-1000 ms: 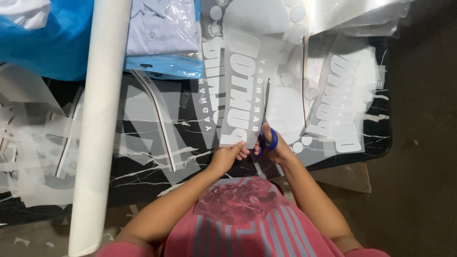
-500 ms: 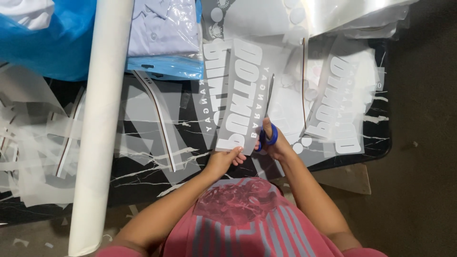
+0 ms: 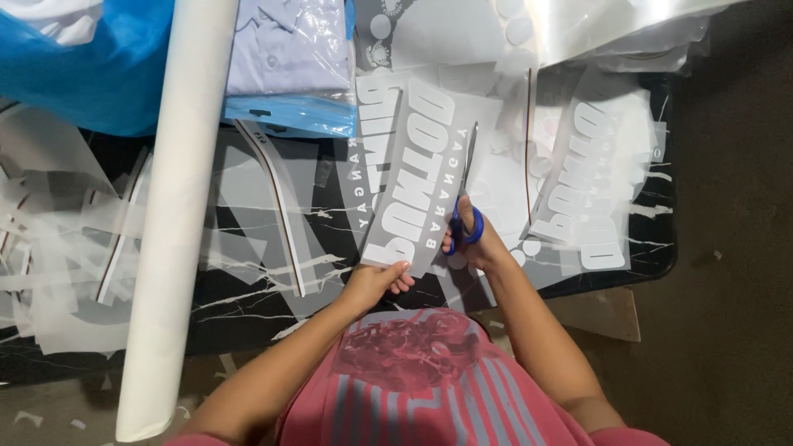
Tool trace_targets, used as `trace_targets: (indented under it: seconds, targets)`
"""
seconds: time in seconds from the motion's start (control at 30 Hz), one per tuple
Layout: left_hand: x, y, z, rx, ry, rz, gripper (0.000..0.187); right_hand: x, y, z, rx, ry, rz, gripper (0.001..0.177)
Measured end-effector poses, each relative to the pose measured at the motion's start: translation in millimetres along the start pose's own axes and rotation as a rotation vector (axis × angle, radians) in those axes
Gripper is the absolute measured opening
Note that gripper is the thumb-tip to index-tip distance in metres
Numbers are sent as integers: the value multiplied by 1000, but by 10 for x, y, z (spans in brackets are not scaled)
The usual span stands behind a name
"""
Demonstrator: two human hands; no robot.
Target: The person uses scissors to cut out individual sticker designs from a large sheet of vinyl. They repeatedly trim around the edges of the printed text and shapes, separating them from the backing sheet.
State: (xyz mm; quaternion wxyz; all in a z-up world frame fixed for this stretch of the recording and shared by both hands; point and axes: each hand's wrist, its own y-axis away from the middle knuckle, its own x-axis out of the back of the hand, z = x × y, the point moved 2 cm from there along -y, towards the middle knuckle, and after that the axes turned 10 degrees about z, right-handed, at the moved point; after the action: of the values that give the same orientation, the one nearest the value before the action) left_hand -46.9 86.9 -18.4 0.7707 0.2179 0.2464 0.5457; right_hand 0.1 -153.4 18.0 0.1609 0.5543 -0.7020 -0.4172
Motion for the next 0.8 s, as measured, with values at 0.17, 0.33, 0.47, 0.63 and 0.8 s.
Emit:
trace_targets:
  seconds: [0.17, 0.33, 0.47, 0.63, 0.8]
  targets:
    - [41, 24, 4, 9, 36, -2, 28, 40, -79, 87, 32, 41, 52, 64]
    - [197, -76, -89, 56, 39, -57, 31, 139, -105, 63, -7, 71, 40, 61]
    - [328, 1, 86, 72, 17, -132, 28, 217, -100, -97, -67, -9, 9, 67]
    - [454, -1, 164, 71, 19, -126, 26, 316, -190, -28, -43, 16, -13, 63]
    - [591, 79, 289, 109, -2, -114, 23, 370, -287, 45, 0, 96, -2, 62]
